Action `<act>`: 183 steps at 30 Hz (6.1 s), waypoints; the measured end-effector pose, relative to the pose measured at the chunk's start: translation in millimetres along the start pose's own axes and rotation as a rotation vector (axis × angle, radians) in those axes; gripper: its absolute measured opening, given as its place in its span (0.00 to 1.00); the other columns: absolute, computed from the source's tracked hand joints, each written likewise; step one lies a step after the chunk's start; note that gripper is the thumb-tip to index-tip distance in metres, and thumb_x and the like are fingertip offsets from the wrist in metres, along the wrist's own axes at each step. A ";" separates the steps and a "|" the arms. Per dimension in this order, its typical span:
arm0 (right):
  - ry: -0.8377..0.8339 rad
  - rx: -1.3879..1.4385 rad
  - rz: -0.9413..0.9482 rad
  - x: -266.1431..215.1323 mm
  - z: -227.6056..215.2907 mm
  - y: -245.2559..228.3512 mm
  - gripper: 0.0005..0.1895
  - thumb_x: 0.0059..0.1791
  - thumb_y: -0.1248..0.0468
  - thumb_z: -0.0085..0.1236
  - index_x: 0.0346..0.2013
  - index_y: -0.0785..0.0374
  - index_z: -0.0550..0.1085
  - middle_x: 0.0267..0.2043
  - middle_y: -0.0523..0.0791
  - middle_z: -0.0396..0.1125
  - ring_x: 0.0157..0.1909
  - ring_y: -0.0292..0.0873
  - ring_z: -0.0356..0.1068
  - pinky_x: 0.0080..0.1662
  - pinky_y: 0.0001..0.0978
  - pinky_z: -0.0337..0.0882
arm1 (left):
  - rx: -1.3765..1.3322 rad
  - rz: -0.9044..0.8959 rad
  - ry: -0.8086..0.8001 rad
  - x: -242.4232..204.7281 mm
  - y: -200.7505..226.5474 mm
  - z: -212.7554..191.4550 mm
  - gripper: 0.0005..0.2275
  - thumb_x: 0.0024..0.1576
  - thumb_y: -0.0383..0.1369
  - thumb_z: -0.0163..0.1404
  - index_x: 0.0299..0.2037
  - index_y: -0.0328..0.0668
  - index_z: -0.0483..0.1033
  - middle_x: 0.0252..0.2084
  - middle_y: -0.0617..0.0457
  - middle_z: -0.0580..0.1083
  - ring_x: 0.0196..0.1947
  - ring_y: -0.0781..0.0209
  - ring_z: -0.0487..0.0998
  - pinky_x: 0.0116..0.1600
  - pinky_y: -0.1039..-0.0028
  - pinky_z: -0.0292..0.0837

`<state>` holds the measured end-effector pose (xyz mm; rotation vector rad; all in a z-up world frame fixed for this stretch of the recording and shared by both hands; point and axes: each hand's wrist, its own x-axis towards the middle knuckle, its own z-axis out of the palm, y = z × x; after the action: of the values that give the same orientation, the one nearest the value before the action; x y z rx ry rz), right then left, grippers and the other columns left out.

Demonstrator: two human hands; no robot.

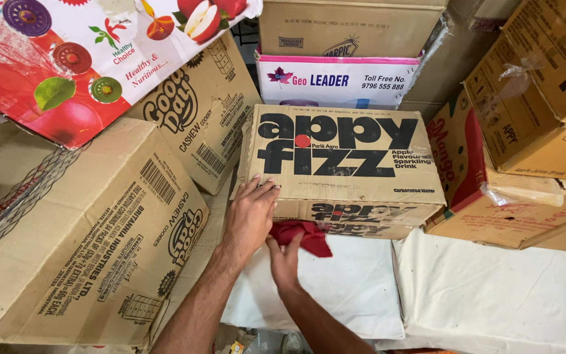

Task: The person closes the top flaps of a beverage carton, wipes down multiple boxes with a cloth, applies tape to seal the cartons, and moves several cartons around a stacking area.

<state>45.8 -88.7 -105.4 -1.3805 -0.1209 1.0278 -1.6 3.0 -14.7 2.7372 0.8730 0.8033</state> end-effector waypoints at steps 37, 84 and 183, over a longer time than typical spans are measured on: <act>-0.614 -2.237 -0.950 108.5 136.7 -173.5 0.27 0.46 0.36 0.42 0.44 0.43 0.82 0.44 0.43 0.77 0.66 0.45 0.65 0.72 0.63 0.42 | -0.842 -0.768 0.216 -9.7 -6.6 -23.6 0.25 0.52 0.40 0.64 0.60 0.44 0.77 0.60 0.45 0.76 0.65 0.47 0.73 0.65 0.59 0.70; 0.437 -1.242 -0.431 -1.1 -559.1 -135.2 0.18 0.50 0.60 0.52 0.55 0.51 0.78 0.56 0.41 0.76 0.53 0.44 0.78 0.49 0.42 0.75 | -0.954 0.255 -0.341 -41.9 369.7 221.9 0.16 0.57 0.23 0.47 0.56 0.30 0.76 0.57 0.41 0.77 0.61 0.48 0.76 0.67 0.62 0.69; 0.042 -0.210 -0.342 -69.1 -119.0 -111.2 0.14 0.51 0.58 0.57 0.43 0.65 0.79 0.34 0.45 0.81 0.35 0.35 0.74 0.40 0.28 0.72 | -0.349 0.150 -0.694 187.2 53.6 22.2 0.09 0.59 0.27 0.47 0.38 0.42 0.84 0.40 0.54 0.82 0.38 0.63 0.80 0.41 0.69 0.72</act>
<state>137.3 -205.7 -9.3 -1.5069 -0.4290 0.7148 165.0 67.3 66.0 2.4934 0.3436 -0.0163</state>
